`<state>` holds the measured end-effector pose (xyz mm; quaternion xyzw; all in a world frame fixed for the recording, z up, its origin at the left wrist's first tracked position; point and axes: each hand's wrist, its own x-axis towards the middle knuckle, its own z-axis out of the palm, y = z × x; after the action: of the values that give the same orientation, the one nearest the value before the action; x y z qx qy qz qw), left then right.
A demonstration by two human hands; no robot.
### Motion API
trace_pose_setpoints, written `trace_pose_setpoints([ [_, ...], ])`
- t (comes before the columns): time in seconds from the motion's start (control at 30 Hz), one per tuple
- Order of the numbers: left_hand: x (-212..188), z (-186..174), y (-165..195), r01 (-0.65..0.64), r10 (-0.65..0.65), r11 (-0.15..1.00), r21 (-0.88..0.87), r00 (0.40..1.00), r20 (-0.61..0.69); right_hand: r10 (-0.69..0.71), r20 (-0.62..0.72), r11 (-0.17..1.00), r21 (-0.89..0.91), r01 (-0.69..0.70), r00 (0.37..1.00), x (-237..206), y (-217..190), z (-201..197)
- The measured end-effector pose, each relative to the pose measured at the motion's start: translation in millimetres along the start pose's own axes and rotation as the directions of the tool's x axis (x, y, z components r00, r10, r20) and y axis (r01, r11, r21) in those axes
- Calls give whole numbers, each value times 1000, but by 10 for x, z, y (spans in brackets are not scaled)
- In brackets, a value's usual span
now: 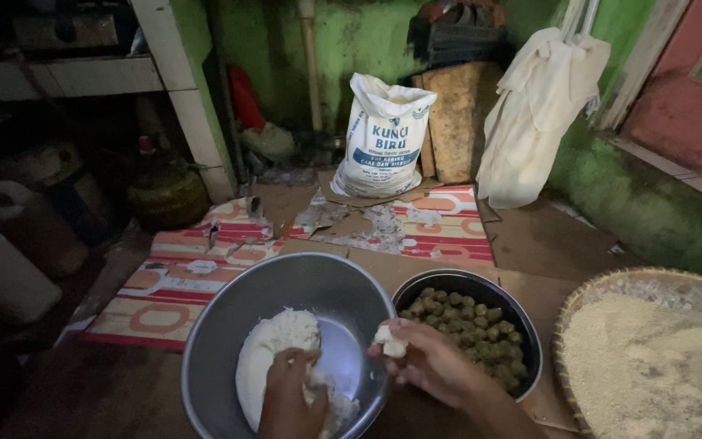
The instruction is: The person pinches small pieces of dough from a large mass in a metal basin, rolls each piece between their palms into a ball, and places the finished dough balls onto a floured woven tray. They repeat this cycle continuously, with the tray of formed balls accumulating.
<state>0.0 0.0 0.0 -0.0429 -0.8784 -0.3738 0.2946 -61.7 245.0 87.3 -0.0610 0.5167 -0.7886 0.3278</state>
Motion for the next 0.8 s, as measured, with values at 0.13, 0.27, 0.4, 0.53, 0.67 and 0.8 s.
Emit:
trace_pose_setpoints([
  [0.13, 32, -5, 399, -13, 10, 995, -103, 999, -33, -58, -24, 997, -46, 57, 998, 105, 279, -185],
  [0.27, 63, 165, 745, 240, -150, 846, -476, 964, 221, -39, -109, 992, -126, 25, 993, 118, 542, -170],
  [0.4, 109, 339, 841, 14, -24, 852, -524, 1000, -13, -126, 18, 978, -167, 128, 992, 64, 530, -190],
  [0.53, 87, 409, 685, 219, -245, 814, -538, 969, 24, -72, 73, 997, 39, 69, 995, 10, 308, -218],
  [0.67, 126, 244, 426, 153, -159, 978, -142, 987, -32, 189, -271, 948, 302, -103, 944, 84, 214, -477],
  [0.8, 83, 293, 354, 64, -63, 998, -2, 987, -149, -330, 170, 920, 278, 276, 929, 74, 339, -630],
])
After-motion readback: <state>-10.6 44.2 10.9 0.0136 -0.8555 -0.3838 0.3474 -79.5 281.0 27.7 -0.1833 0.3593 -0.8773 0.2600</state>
